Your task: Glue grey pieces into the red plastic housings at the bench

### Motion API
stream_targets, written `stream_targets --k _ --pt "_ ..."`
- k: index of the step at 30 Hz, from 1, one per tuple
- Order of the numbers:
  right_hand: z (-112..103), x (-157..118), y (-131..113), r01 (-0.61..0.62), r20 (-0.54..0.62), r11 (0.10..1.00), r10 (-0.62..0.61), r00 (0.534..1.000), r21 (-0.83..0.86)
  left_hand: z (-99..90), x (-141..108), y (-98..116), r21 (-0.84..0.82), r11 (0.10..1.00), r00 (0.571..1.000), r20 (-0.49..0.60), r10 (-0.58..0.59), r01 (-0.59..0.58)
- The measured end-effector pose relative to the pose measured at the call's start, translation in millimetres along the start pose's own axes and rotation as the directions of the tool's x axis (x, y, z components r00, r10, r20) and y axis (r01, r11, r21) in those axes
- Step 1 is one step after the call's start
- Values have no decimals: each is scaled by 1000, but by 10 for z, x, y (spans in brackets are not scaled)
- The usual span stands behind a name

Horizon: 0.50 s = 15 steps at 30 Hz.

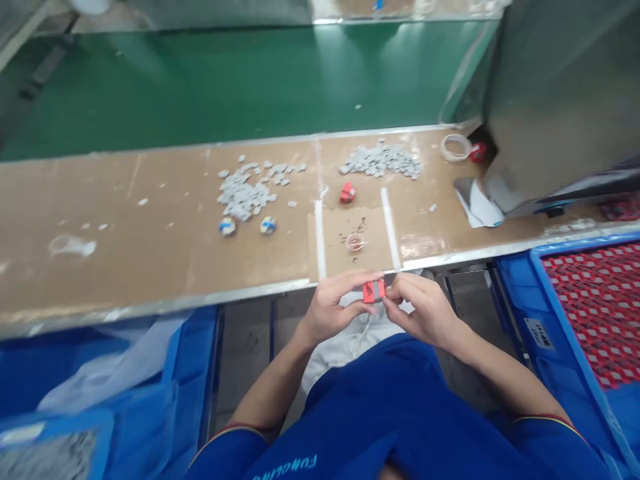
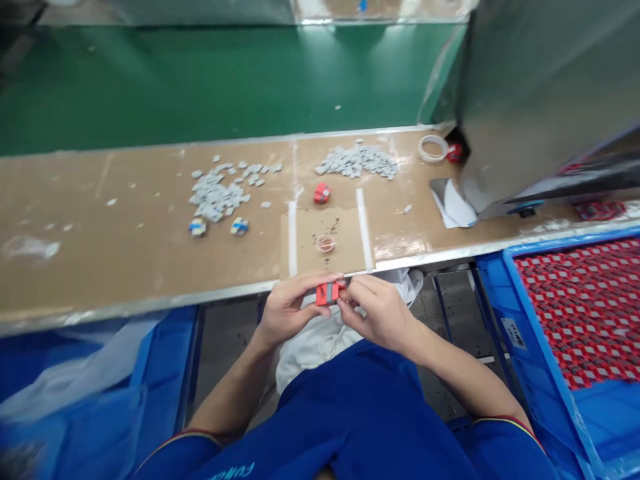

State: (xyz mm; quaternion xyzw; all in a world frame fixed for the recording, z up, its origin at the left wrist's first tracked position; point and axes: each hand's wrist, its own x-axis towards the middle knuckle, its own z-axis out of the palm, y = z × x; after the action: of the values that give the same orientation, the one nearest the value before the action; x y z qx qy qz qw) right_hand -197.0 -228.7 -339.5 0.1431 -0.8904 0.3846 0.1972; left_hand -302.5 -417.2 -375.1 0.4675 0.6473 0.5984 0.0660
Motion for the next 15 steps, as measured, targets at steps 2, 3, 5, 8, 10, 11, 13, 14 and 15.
stream_targets --k 2,3,5,8,10,11,13,14,15 --pt "-315 -115 47 -47 -12 996 46 999 -73 -106 293 -139 -21 1000 988 156 -10 14" --pt "-514 -199 99 -79 -24 987 76 997 -137 -187 467 -247 18 999 986 158 -53 51" --pt "-990 -422 282 -197 -74 930 183 980 -310 -356 856 -514 242 955 985 -30 -169 171" --pt "-1833 -862 751 -523 -285 663 442 851 -535 -491 1395 -873 602 695 918 -207 -339 393" --pt "-2377 -1143 1162 -734 -456 380 597 660 -563 -482 1620 -975 686 579 873 -177 -455 441" --pt "-2610 -1252 1384 -795 -524 230 645 556 -561 -462 1687 -986 702 553 853 -152 -499 449" --pt "-2958 -1378 1831 -828 -589 31 688 425 -560 -426 1751 -964 695 546 836 -147 -529 468" --pt "-3069 -1398 2042 -822 -597 -20 697 397 -570 -424 1753 -945 679 551 833 -168 -527 485" --pt "-3143 -1394 2238 -809 -593 -44 703 392 -586 -440 1736 -927 649 556 824 -208 -527 519"
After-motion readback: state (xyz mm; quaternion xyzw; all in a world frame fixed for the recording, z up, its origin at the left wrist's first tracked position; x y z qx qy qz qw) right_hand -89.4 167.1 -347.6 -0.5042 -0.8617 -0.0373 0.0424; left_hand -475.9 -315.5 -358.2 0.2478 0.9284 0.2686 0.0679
